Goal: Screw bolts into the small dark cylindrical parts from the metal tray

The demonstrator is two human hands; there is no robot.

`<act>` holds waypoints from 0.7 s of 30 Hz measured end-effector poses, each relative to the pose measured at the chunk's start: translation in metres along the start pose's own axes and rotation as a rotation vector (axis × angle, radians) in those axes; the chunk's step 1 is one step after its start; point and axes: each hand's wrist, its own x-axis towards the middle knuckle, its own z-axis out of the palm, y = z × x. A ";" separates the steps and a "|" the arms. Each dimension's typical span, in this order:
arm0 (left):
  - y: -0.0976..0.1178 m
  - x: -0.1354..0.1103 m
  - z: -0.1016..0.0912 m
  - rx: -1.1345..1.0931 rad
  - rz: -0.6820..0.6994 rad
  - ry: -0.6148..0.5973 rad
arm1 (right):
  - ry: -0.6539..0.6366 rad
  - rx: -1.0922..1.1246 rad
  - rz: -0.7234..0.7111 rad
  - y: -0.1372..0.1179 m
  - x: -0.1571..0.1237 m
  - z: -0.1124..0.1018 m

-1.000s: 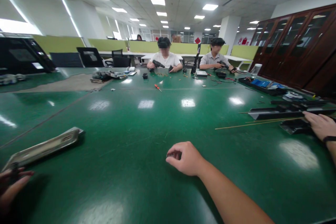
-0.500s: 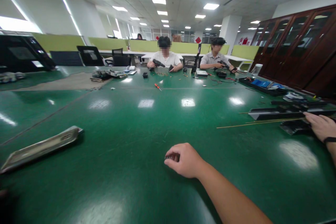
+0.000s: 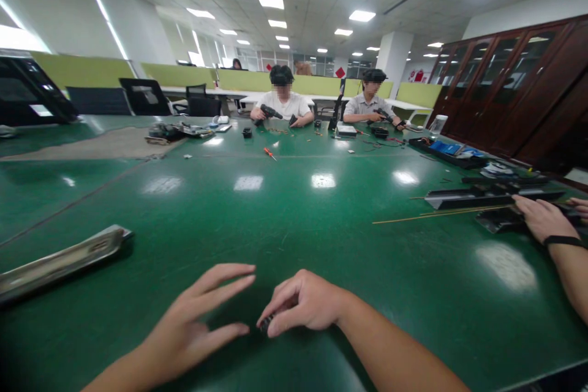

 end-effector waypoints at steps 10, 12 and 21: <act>0.011 0.026 0.051 -0.388 0.129 0.113 | 0.073 0.262 0.030 0.011 0.000 -0.004; 0.013 0.025 0.052 -0.385 0.121 0.107 | 0.054 0.276 0.044 0.009 0.000 -0.003; 0.007 0.004 0.003 -0.187 -0.127 0.224 | 0.031 0.255 0.164 0.008 -0.004 -0.009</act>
